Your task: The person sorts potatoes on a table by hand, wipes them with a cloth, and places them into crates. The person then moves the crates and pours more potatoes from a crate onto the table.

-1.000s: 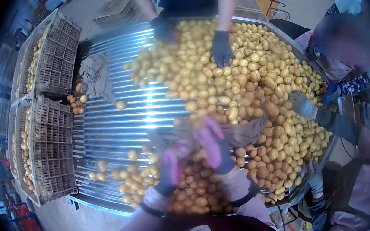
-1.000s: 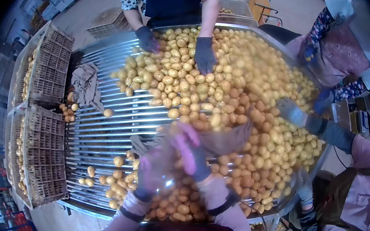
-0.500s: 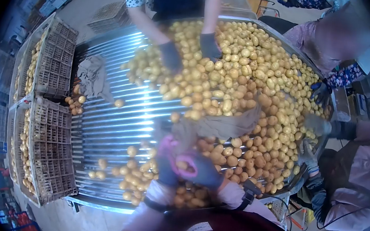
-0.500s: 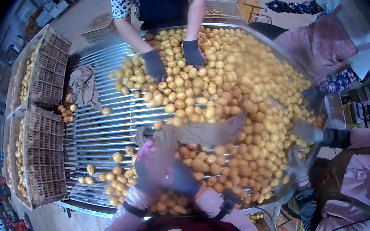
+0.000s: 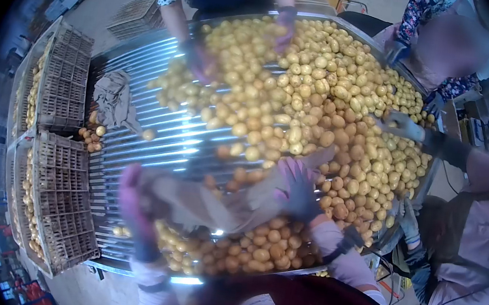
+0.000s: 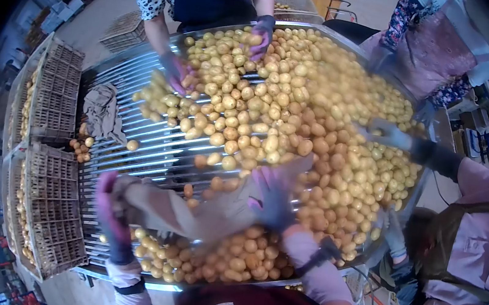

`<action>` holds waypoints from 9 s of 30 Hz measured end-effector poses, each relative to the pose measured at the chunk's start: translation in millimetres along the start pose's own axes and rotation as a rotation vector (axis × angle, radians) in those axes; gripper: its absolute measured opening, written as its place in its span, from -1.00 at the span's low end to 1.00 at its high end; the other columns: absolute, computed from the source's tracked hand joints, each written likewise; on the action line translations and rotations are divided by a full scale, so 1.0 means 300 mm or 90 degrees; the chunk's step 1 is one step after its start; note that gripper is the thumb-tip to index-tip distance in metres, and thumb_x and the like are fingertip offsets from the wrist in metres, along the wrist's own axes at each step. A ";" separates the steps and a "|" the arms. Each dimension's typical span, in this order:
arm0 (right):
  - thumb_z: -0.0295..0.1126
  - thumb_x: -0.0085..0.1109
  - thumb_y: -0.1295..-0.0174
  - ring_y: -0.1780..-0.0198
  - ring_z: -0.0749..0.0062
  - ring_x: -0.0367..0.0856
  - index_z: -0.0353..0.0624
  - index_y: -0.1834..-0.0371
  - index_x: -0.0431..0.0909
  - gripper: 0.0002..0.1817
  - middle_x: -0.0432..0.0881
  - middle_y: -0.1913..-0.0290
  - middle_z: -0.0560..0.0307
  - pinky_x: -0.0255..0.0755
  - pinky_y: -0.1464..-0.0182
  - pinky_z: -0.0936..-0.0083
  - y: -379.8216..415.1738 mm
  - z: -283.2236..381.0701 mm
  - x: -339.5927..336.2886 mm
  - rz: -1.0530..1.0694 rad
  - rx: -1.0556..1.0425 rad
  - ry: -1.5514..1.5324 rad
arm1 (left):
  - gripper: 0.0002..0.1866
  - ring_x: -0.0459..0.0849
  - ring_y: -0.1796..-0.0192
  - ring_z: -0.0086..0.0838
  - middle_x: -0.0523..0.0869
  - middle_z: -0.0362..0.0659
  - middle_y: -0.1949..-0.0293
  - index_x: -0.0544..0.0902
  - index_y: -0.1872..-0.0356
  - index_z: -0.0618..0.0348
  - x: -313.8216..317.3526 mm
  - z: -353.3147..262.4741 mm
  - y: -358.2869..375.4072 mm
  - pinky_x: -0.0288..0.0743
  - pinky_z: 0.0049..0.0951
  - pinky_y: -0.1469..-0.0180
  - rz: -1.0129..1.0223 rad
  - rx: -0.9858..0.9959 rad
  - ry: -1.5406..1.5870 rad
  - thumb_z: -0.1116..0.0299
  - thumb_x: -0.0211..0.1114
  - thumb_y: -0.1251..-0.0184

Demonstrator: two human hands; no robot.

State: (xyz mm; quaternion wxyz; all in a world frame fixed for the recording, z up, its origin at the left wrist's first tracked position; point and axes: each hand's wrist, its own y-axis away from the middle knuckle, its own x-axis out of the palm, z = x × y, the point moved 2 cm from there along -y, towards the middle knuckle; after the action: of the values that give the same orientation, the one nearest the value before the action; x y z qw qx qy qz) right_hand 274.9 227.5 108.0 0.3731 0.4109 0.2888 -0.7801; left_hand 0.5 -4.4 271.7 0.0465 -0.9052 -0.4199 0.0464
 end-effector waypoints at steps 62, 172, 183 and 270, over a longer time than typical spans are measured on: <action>0.16 0.13 -0.28 -0.63 -0.22 -0.04 -0.16 -0.60 0.10 -0.06 0.09 -0.62 -0.10 -0.24 -0.58 -0.27 0.245 0.102 0.005 0.206 0.276 0.333 | -0.22 0.14 -0.57 0.10 0.21 0.08 -0.55 0.19 -0.60 -0.17 0.480 0.608 0.174 -0.07 0.27 -0.54 0.262 0.249 -0.721 0.19 0.19 -0.31; -0.29 0.09 -0.32 -0.07 0.16 0.68 0.09 -0.02 0.66 -0.74 0.68 -0.03 0.11 0.58 -0.04 0.22 0.556 0.387 0.019 0.145 0.234 0.076 | -0.70 0.59 0.17 -0.04 0.61 0.02 0.21 0.62 0.04 0.25 0.130 0.211 0.487 0.45 -0.11 0.09 0.643 -0.283 -0.154 0.38 0.31 -0.21; -0.08 0.06 -0.38 -0.02 0.01 0.66 0.07 -0.11 0.60 -0.65 0.66 0.00 -0.04 0.51 -0.03 0.07 0.470 0.499 0.116 0.003 0.306 -0.047 | -0.63 0.69 0.20 -0.30 0.72 -0.07 0.15 0.61 -0.07 0.21 -0.008 0.596 0.552 0.57 -0.29 0.12 0.412 0.300 -0.317 0.11 0.21 -0.50; -0.11 0.20 -0.41 -0.12 0.36 0.64 -0.08 -0.36 0.50 -0.48 0.65 -0.21 0.02 0.53 -0.13 0.42 0.263 0.335 0.004 -0.119 0.347 -0.837 | -0.64 0.57 -0.13 -0.22 0.61 0.01 -0.12 0.53 -0.18 0.24 0.314 0.306 0.350 0.45 -0.22 -0.18 0.598 -0.139 0.061 0.22 0.06 -0.58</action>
State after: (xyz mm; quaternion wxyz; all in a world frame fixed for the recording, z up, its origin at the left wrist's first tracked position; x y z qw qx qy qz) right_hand 296.4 107.3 145.4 0.2858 -0.0920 -0.1667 -0.9392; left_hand 129.0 4.2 163.6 -0.0559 -0.9976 0.0346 -0.0236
